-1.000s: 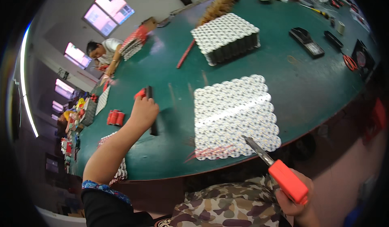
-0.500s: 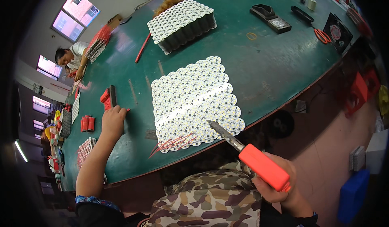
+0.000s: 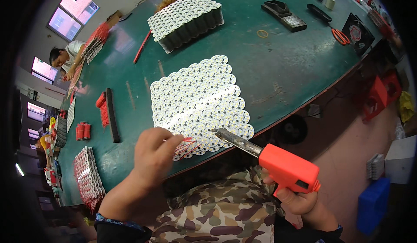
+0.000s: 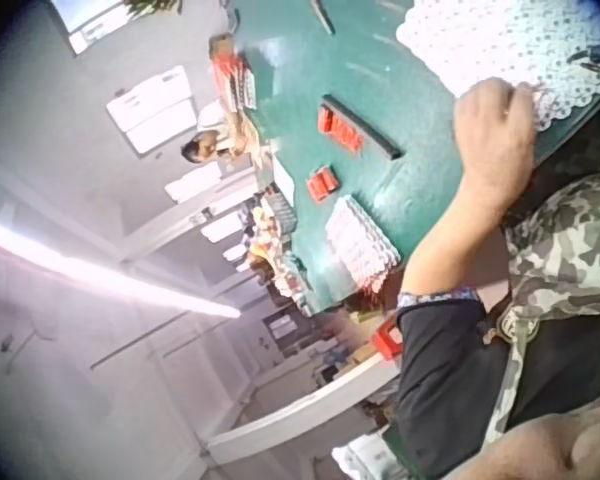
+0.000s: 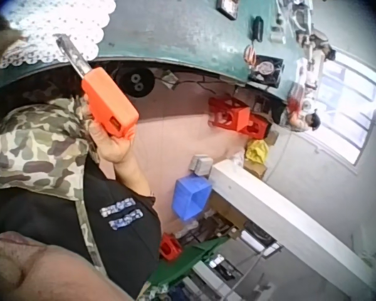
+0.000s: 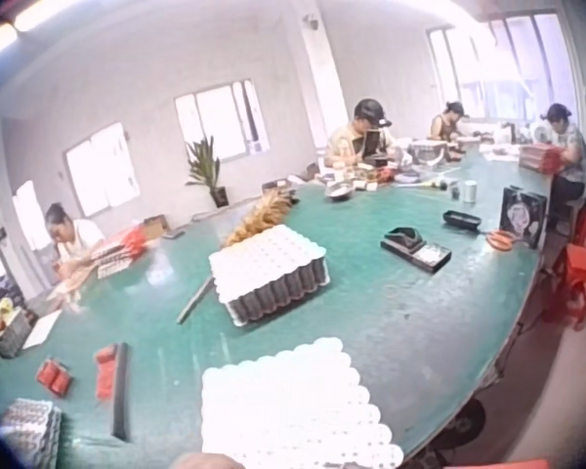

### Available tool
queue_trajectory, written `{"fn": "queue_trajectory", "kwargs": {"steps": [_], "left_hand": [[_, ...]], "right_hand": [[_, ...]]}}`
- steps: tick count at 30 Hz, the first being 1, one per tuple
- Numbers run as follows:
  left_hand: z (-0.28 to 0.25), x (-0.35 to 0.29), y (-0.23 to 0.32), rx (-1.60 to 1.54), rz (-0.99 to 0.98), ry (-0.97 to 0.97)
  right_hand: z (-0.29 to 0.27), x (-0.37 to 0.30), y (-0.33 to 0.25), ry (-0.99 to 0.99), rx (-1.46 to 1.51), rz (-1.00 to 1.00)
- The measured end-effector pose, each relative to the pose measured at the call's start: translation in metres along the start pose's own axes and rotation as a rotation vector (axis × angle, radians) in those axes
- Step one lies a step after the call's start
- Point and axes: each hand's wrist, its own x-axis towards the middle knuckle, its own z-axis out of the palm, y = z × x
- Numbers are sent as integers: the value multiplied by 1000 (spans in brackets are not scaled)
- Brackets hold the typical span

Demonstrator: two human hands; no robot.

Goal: The person attaches wires to an LED panel by picking wires from a bundle and soldering them to the board using a soldering iron.

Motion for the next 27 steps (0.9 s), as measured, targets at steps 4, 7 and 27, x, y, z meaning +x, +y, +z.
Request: {"fn": "queue_trajectory", "kwargs": {"steps": [4,7,27], "left_hand": [[17,3,20,-116,-7,-24],[21,3,25,-116,-15,-60],[26,8,25,-117,-46,-115]], "right_hand": [[-8,3,-5,-84,-151,-57],[-22,-2,5,-118,-296,-28],[-13,21,16,-249,-708,-562]]}}
